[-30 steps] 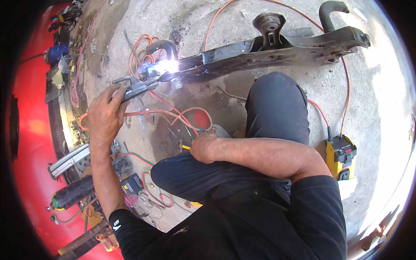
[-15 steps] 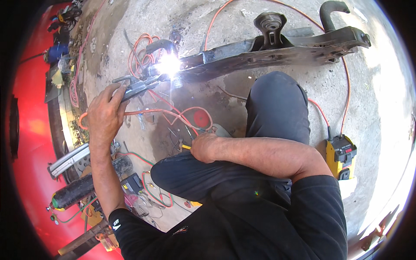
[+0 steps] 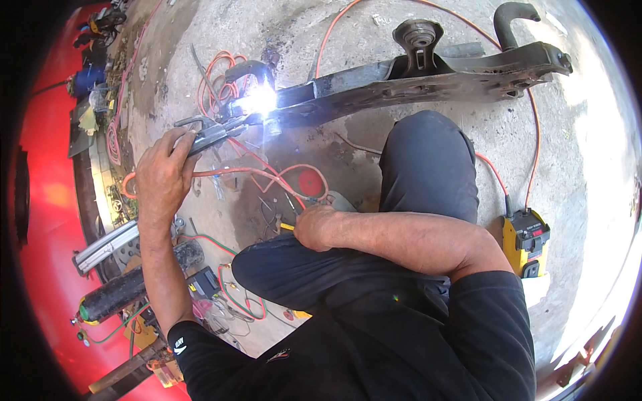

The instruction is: The user is welding a metal frame using an arc welder.

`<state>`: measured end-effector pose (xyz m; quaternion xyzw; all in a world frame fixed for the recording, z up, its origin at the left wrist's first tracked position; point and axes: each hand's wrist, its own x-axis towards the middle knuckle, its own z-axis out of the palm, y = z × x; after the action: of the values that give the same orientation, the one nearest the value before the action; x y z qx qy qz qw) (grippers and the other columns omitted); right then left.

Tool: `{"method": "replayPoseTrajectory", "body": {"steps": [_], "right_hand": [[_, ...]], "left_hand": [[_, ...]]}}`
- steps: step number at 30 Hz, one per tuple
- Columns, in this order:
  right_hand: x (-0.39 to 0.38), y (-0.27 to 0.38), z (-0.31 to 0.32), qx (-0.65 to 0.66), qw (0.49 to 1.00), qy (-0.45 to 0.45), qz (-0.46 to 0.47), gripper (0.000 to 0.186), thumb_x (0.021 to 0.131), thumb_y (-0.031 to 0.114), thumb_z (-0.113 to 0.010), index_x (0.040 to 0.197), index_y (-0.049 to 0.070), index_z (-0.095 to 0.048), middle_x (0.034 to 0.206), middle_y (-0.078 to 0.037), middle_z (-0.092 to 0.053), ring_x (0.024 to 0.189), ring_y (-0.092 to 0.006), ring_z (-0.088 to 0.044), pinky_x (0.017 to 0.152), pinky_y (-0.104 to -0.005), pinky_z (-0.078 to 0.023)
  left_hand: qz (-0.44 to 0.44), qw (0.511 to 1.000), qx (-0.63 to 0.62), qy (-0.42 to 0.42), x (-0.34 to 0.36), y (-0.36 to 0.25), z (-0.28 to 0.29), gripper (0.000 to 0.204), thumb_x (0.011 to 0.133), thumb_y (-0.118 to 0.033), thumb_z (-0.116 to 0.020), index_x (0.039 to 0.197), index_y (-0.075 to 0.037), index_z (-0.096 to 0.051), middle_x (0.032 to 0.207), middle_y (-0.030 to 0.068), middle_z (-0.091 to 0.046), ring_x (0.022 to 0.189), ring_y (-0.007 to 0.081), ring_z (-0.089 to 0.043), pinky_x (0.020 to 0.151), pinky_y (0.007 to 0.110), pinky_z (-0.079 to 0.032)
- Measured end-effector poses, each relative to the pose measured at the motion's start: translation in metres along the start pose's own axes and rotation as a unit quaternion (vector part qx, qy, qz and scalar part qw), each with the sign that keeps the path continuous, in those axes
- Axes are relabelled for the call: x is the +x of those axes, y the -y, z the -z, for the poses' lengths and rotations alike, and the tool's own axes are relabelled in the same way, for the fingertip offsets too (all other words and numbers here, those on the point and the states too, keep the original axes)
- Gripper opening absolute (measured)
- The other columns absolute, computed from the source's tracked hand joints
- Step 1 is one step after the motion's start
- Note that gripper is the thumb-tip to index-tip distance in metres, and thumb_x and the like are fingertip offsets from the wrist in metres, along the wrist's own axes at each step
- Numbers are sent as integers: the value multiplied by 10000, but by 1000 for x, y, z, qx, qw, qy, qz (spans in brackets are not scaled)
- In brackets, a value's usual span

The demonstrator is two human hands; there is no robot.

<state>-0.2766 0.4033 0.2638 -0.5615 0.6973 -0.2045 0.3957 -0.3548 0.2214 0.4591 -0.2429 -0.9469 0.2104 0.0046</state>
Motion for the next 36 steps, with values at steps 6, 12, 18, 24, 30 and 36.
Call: {"method": "replayPoseTrajectory", "body": {"steps": [6,12,18,24,30,36], "right_hand": [[-5,2,7,-5,1000,7,-2,250,772,66,-651,994,7,-750,970,-173,-733,946,-351,-708,767,-455,-564],[-2,0,2,13,1000,-7,10,211,785,26,-608,950,-3,-736,934,-207,-723,924,-366,-709,772,-447,-563],[1,0,0,1,1000,4,-1,268,777,74,-651,1017,0,-745,1001,-182,-728,971,-358,-702,780,-484,-568],[-5,2,7,-4,1000,17,-11,266,782,71,-647,1021,4,-745,1008,-176,-728,973,-354,-702,792,-481,-564],[-8,2,8,8,1000,0,5,209,755,11,-627,931,-27,-734,905,-225,-718,899,-375,-713,759,-452,-567],[-3,2,5,-4,1000,12,-12,249,782,72,-644,1000,16,-751,991,-168,-733,967,-347,-706,786,-460,-562]], "left_hand": [[3,1000,-1,-3,-1,1,0,367,784,-100,-723,1140,-69,-636,1113,79,-641,889,283,-645,752,407,-506],[3,1000,2,-4,0,0,-1,371,783,-104,-726,1142,-73,-637,1113,74,-638,894,286,-642,758,411,-506],[3,1000,-3,-3,0,0,0,368,789,-109,-724,1145,-77,-636,1113,75,-638,901,289,-640,765,417,-506],[11,1000,8,7,-1,1,-3,349,796,-116,-724,1132,-71,-639,1110,93,-642,896,298,-642,761,421,-507],[12,1000,-3,6,-2,1,-3,353,800,-119,-726,1140,-67,-645,1144,101,-645,931,310,-645,778,424,-511],[26,999,-12,19,0,-1,-3,350,799,-113,-729,1136,-59,-650,1165,103,-643,972,318,-647,799,426,-514]]}}
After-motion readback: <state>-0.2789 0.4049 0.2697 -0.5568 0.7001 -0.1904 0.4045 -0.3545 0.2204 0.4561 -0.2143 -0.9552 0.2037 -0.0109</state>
